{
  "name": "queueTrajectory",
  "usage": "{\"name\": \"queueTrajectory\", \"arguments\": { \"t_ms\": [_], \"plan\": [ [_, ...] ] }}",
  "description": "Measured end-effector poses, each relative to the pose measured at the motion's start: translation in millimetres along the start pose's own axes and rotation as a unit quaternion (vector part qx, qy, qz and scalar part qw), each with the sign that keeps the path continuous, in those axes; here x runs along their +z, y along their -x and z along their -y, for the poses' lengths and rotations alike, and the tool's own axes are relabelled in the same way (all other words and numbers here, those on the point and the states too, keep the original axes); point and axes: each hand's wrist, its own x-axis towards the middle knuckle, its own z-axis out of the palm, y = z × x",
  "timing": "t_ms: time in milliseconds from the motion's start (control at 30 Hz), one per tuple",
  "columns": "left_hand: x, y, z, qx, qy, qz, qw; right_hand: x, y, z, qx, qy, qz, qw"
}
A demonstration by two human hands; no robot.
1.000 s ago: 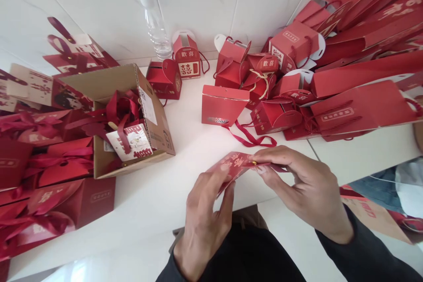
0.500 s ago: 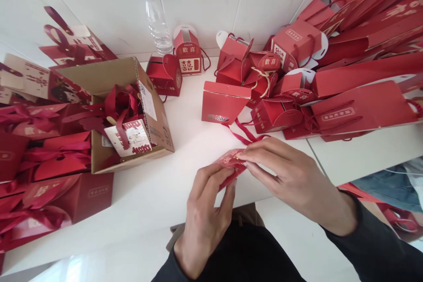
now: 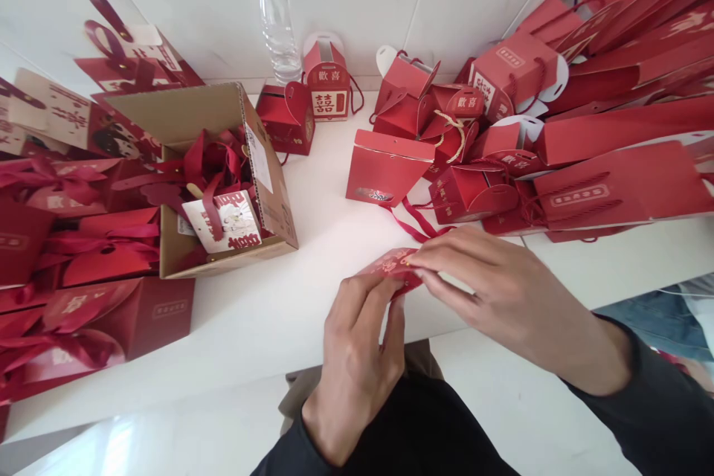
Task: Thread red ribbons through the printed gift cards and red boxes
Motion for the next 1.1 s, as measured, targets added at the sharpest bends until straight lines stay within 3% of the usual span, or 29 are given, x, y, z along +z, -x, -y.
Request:
{"name": "queueTrajectory", "arguments": {
  "t_ms": [100,233,467,633,867,1100],
  "plan": [
    [-1.0,-2.4,-2.0,0.008,-0.028,0.009,1.000,-0.4,3.7,-4.0,0.044,0.017,-0.050,0.998],
    [-0.1,-8.4,-4.6,0.030,-0.041,0.014,0.999,2.8,8.1,-5.9,0.087,-0.068,-0.093,0.990],
    [0.1,-19.2,3.1,0.002,0.045,0.055,0.997,9.1,9.0,-6.5,0.159,-0.146,-0.085,0.973],
    [2.9,-15.1,10.9,0.010,0.036,0.014,0.999,13.3,7.9,-3.4,0.106,-0.086,-0.089,0.987],
    [9.2,-2.9,15.7,0.010,0.044,-0.007,0.999,2.9,4.8,0.0,0.025,0.011,0.015,1.000],
    [13.9,1.8,18.1,-0.028,0.064,-0.042,0.997,-12.8,-11.3,-0.2,-0.067,0.057,0.118,0.989]
  ]
}}
